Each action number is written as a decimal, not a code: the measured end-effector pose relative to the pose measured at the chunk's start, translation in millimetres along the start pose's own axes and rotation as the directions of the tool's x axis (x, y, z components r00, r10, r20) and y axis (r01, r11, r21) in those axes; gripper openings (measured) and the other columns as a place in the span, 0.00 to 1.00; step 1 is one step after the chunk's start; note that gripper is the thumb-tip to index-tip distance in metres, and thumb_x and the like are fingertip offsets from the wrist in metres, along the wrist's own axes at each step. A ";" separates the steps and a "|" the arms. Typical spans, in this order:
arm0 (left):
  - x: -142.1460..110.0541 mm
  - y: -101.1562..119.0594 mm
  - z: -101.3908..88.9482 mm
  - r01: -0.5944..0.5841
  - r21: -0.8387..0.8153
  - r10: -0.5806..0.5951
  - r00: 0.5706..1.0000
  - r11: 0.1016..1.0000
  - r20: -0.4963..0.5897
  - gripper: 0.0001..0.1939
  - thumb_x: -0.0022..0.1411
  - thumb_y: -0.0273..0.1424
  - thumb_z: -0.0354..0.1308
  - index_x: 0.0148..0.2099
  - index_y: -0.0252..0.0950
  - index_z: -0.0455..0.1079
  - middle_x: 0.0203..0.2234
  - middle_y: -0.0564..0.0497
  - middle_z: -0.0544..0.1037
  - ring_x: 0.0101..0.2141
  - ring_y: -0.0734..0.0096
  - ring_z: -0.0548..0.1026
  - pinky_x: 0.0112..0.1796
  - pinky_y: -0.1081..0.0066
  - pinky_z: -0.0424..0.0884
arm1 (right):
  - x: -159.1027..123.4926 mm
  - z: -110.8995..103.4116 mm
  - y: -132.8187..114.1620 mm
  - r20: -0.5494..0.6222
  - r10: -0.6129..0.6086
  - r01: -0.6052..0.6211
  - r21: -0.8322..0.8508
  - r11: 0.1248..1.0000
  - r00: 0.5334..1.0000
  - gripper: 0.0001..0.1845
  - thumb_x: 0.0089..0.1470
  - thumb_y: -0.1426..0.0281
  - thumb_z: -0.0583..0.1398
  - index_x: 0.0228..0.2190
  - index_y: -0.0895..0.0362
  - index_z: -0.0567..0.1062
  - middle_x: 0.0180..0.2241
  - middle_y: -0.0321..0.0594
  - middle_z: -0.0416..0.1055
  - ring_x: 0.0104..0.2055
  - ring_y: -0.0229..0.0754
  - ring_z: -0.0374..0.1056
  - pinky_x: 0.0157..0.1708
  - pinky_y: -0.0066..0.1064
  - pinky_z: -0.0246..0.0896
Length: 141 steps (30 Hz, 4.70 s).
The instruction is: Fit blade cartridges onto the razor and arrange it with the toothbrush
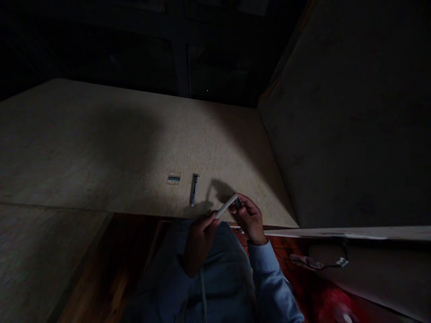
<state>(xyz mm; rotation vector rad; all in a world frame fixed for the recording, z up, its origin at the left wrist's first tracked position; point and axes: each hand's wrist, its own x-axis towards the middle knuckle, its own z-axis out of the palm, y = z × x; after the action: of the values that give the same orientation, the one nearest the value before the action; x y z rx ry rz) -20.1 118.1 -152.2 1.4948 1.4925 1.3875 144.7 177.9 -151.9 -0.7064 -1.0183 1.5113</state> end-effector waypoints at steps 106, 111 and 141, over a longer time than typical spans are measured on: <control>88.0 42.9 90.5 -0.301 0.700 -0.018 0.912 0.648 0.409 0.18 0.75 0.38 0.46 0.55 0.40 0.72 0.51 0.45 0.76 0.44 0.60 0.78 0.36 0.67 0.72 | -20.6 -103.0 -38.8 -0.151 -0.617 -0.116 -0.988 0.097 0.772 0.21 0.63 0.60 0.54 0.43 0.59 0.81 0.37 0.49 0.72 0.40 0.47 0.67 0.43 0.36 0.64; 90.3 44.5 90.1 -0.303 0.680 -0.004 0.912 0.668 0.410 0.20 0.75 0.41 0.45 0.56 0.39 0.72 0.50 0.44 0.77 0.42 0.58 0.79 0.37 0.65 0.73 | -26.7 -99.4 -41.7 -0.068 -0.577 0.015 -0.990 0.139 0.814 0.17 0.63 0.62 0.56 0.39 0.58 0.81 0.36 0.47 0.73 0.39 0.45 0.70 0.40 0.35 0.65; 102.0 -50.1 -88.3 -0.039 0.484 0.236 0.905 0.874 -0.354 0.13 0.61 0.32 0.59 0.47 0.35 0.78 0.32 0.47 0.76 0.32 0.66 0.76 0.37 0.67 0.72 | 82.6 62.8 36.9 -0.098 -0.255 0.056 -0.842 0.536 0.962 0.18 0.57 0.60 0.57 0.41 0.56 0.81 0.43 0.45 0.79 0.45 0.48 0.75 0.46 0.38 0.66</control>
<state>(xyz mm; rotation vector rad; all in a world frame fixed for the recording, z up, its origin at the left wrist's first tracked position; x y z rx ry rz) -136.8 202.4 -149.5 1.6974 2.1384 1.5669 57.2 244.8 -148.5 -1.3714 -1.6016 0.6728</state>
